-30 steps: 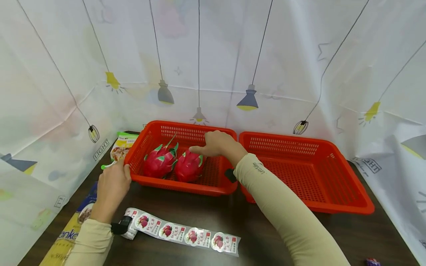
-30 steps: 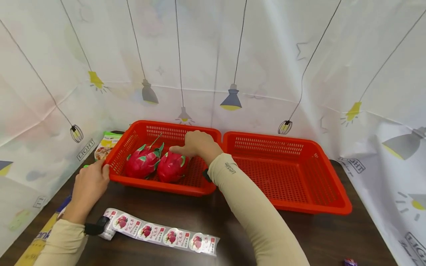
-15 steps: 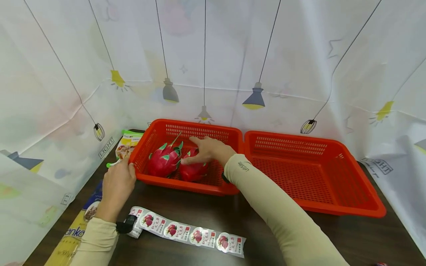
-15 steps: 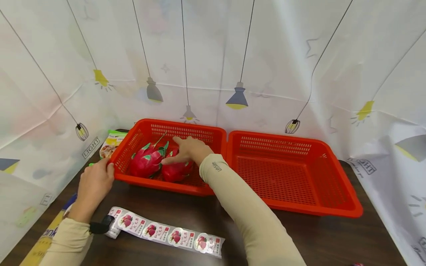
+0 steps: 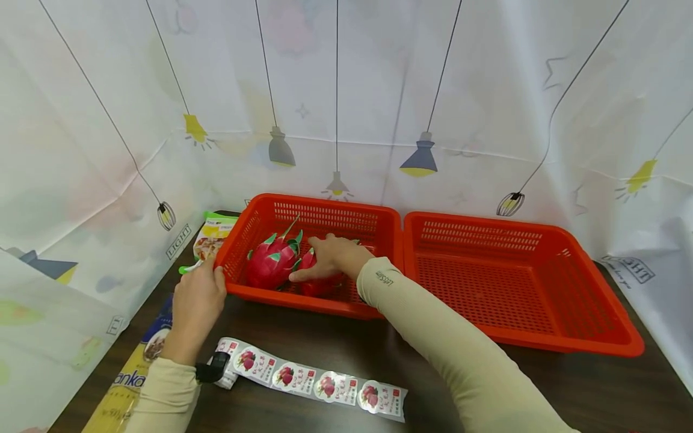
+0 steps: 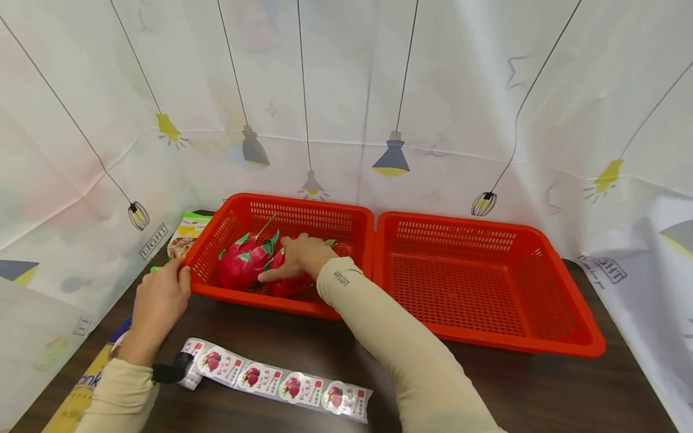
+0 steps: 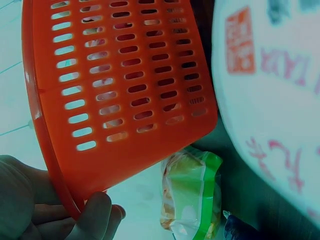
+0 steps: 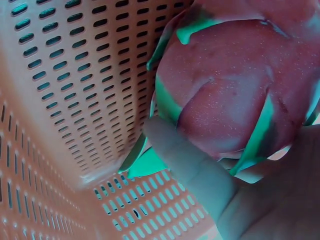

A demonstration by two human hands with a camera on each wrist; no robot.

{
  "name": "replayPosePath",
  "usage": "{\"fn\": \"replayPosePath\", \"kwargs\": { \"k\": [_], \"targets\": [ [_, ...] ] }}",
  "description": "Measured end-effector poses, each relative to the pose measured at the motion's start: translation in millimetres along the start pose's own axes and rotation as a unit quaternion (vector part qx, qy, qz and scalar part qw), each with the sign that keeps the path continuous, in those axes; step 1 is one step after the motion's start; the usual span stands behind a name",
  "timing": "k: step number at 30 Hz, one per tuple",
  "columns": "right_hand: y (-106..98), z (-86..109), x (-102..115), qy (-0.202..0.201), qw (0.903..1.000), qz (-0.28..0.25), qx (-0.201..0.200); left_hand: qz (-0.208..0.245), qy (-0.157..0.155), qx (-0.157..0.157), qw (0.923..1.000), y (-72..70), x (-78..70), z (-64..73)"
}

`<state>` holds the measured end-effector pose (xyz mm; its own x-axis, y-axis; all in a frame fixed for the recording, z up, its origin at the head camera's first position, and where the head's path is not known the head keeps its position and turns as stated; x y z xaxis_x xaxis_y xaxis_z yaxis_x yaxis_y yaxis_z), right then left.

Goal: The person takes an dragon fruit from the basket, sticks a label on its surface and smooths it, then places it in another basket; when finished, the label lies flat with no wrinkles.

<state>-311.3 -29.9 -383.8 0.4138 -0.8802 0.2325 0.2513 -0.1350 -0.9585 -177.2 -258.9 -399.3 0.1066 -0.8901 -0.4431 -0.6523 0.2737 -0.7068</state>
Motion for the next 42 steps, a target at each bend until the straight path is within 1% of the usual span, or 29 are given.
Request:
{"fn": "replayPosePath", "kwargs": {
  "k": [3,9,16,21,25,27,35,42],
  "targets": [
    [1,-0.2,2,-0.004,1.0000,0.001,-0.003,-0.003,-0.006,0.000,1.0000,-0.7,-0.1,0.7],
    [2,-1.8,1,-0.010,0.9998,0.016,-0.007,-0.003,-0.016,0.010,0.9998,-1.2,-1.5,0.2],
    [4,0.9,-1,-0.017,0.9994,0.028,-0.010,-0.002,-0.014,0.006,0.9999,1.7,-3.5,-1.1],
    [7,4.1,1,-0.013,0.9997,0.016,-0.016,-0.008,-0.017,0.004,0.9998,2.4,-3.0,1.4],
    [7,5.4,3,0.000,0.9999,0.003,-0.014,-0.013,-0.014,0.004,0.9998,1.9,-3.2,2.3],
    [7,5.9,3,0.005,0.9999,-0.006,-0.014,-0.014,-0.013,0.004,0.9998,1.1,-4.1,1.6],
    [5,8.1,-2,0.017,0.9993,-0.010,-0.031,-0.008,-0.015,0.005,0.9998,0.1,-4.6,1.1],
    [1,12.6,-7,0.010,0.9991,-0.025,-0.033,-0.011,-0.020,0.010,0.9997,0.4,-3.5,1.2]
  ]
}}
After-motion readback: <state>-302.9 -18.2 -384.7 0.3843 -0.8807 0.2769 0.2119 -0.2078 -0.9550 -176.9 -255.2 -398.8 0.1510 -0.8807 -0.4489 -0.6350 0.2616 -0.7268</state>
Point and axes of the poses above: each hand's wrist, its own z-axis away from the middle knuckle, its own y-axis out of the palm, x = y × z, the point moved 1 cm from there along -z, towards the middle knuckle, and after that the axes turned 14 degrees about -x, right-handed, at the moved point
